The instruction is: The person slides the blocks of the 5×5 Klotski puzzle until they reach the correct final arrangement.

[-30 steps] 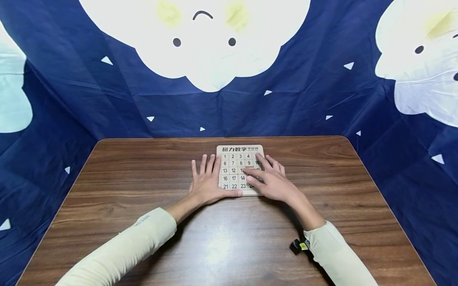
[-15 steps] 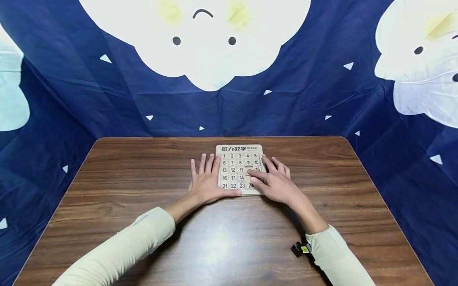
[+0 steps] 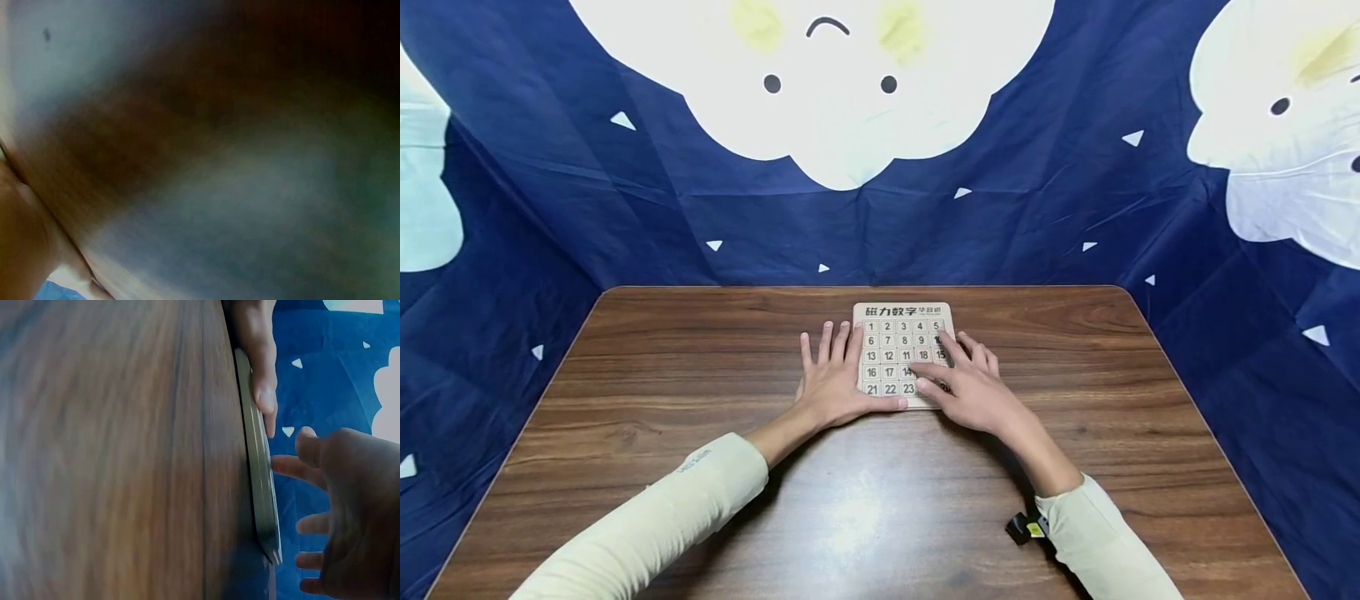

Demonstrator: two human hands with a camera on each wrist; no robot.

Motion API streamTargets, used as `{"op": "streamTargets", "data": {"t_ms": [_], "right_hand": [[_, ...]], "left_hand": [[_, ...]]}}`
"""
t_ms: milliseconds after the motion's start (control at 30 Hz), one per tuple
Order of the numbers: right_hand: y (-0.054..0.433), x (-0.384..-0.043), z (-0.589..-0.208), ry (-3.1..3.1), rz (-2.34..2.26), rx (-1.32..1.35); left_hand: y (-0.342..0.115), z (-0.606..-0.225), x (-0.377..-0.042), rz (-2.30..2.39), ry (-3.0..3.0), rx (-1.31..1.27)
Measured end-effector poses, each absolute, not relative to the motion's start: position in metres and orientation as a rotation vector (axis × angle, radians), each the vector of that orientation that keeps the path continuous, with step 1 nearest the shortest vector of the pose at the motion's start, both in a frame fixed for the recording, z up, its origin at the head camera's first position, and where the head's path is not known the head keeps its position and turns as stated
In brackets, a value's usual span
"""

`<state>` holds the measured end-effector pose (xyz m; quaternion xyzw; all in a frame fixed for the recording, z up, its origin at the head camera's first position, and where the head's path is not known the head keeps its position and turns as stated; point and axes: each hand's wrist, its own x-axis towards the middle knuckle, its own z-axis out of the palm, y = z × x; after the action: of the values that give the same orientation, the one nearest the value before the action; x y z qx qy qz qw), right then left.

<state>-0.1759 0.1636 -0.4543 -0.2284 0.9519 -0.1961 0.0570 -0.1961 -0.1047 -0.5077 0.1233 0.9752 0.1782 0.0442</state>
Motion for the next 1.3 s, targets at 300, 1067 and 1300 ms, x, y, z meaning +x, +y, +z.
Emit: {"op": "streamTargets", "data": {"t_ms": [300, 1067, 1300], "right_hand": [[0.160, -0.173, -0.453, 2.855, -0.591, -0.675], [0.176, -0.173, -0.447, 2.844, -0.591, -0.535], [0.178, -0.174, -0.445, 2.837, -0.571, -0.536]], "left_hand": [[-0.105, -0.510, -0.198, 0.542, 2.978, 0.368], [-0.108, -0.498, -0.201, 0.500, 2.923, 0.378], [-0.109, -0.498, -0.209, 0.455, 2.975, 0.415]]}}
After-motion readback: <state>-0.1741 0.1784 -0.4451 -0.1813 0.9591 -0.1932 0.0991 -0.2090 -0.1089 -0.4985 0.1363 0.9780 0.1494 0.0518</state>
